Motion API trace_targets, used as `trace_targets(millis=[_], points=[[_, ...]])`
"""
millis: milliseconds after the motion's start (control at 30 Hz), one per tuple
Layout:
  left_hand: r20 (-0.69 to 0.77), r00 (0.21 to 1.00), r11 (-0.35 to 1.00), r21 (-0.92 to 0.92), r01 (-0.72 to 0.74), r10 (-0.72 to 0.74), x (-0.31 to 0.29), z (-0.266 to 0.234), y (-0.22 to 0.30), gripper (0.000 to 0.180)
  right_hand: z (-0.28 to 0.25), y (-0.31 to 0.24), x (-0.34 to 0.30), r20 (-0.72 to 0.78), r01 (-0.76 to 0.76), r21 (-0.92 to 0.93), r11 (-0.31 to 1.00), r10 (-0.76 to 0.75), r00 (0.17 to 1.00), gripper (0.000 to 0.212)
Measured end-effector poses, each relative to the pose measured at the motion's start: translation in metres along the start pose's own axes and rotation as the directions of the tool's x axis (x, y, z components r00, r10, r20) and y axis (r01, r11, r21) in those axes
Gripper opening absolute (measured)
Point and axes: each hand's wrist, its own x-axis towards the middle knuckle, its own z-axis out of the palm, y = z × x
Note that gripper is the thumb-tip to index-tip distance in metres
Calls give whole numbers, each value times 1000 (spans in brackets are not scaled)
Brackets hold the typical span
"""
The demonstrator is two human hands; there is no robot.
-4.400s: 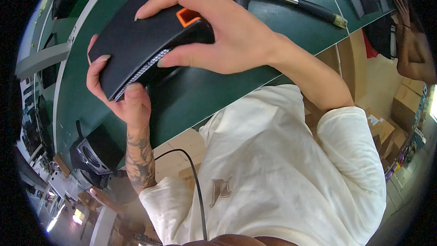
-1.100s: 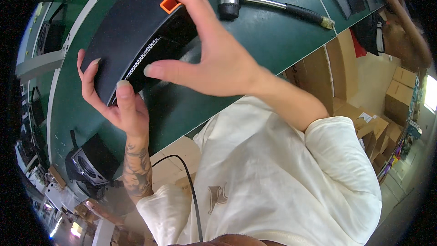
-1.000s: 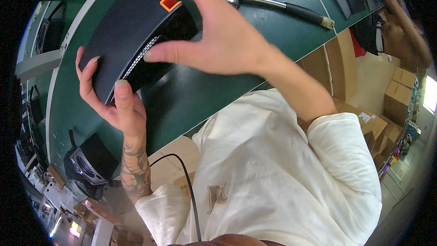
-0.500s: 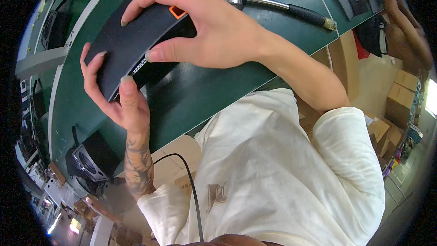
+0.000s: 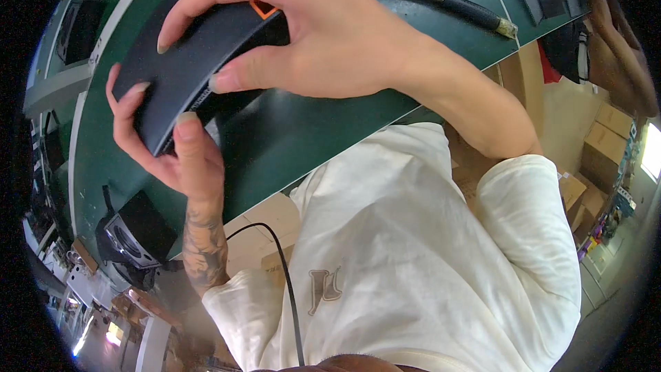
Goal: The person assembles small black speakers by attaching textured mesh grilles to the speaker bodies. They align the grilles, press them into place, and use a rubber mallet to tap the edges for secure attachment. The person handles multiple speaker units sequentially, placing finished ones aside and picking up new ones from a pile.
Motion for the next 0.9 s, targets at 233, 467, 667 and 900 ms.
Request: trace_targets(millis=[233, 467, 667, 900], points=[[-22, 999, 999, -17, 34, -34, 5, 2, -1, 63, -7, 54, -3, -114, 127, -191, 973, -150, 982, 88], [-69, 997, 999, 44, 21, -18, -2, 7, -1, 62, 23, 53, -21, -347, 9, -53, 999, -27, 937, 88], [-69, 998, 999, 39, 16, -13, -7, 10, -1, 63, 40, 56, -22, -438, 22, 11, 1000, -15, 899, 82], [-52, 998, 995, 96, -34, 40, -11, 12, 1, 63, 56, 59, -21, -527, 80, 35, 996, -50, 849, 75]])
